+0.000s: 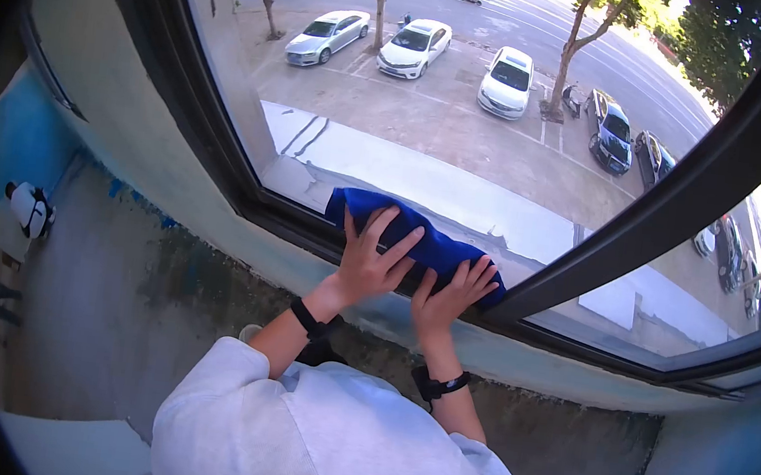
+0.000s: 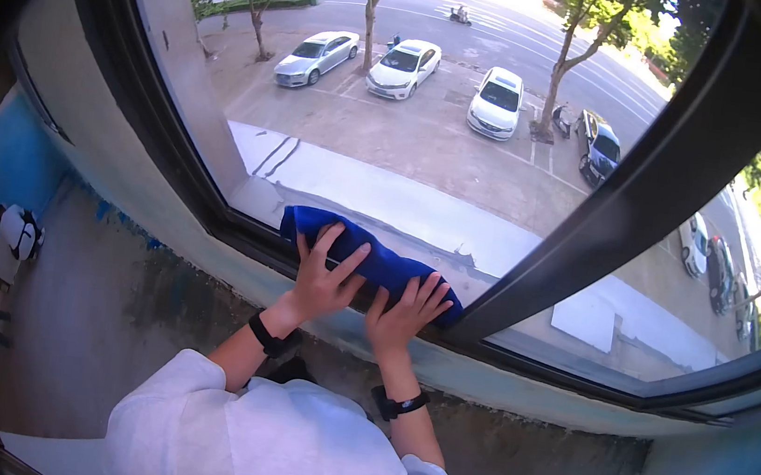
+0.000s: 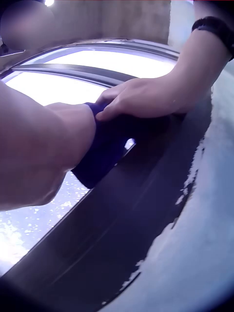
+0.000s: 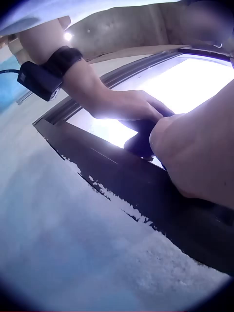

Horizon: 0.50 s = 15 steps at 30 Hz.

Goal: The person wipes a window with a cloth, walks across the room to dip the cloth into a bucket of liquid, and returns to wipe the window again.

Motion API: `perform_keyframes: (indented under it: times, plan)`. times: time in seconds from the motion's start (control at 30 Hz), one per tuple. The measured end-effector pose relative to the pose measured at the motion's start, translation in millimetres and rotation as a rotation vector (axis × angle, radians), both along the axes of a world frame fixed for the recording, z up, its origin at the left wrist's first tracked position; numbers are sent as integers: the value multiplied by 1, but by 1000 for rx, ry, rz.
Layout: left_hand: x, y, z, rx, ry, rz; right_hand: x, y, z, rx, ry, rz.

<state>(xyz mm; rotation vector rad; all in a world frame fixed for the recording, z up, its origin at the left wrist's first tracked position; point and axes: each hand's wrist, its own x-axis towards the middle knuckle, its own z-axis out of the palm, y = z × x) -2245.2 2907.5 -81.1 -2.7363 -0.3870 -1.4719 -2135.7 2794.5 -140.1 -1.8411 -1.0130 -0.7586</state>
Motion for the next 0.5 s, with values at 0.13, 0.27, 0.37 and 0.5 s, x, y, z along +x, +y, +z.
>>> perform_keyframes:
  times: [0.13, 0.27, 0.37, 0.5]
  plan:
    - [-14, 30, 15, 49, -39, -25, -14, 24, 9, 52, -16, -31]
    - [-32, 68, 29, 137, -59, 31, -40, 73, 20, 141, -82, -123]
    - [-50, 102, 44, 214, -92, 34, -66, 115, 40, 152, -171, -111]
    - [-83, 171, 60, 276, -169, 173, -94, 169, 103, 53, -398, -56]
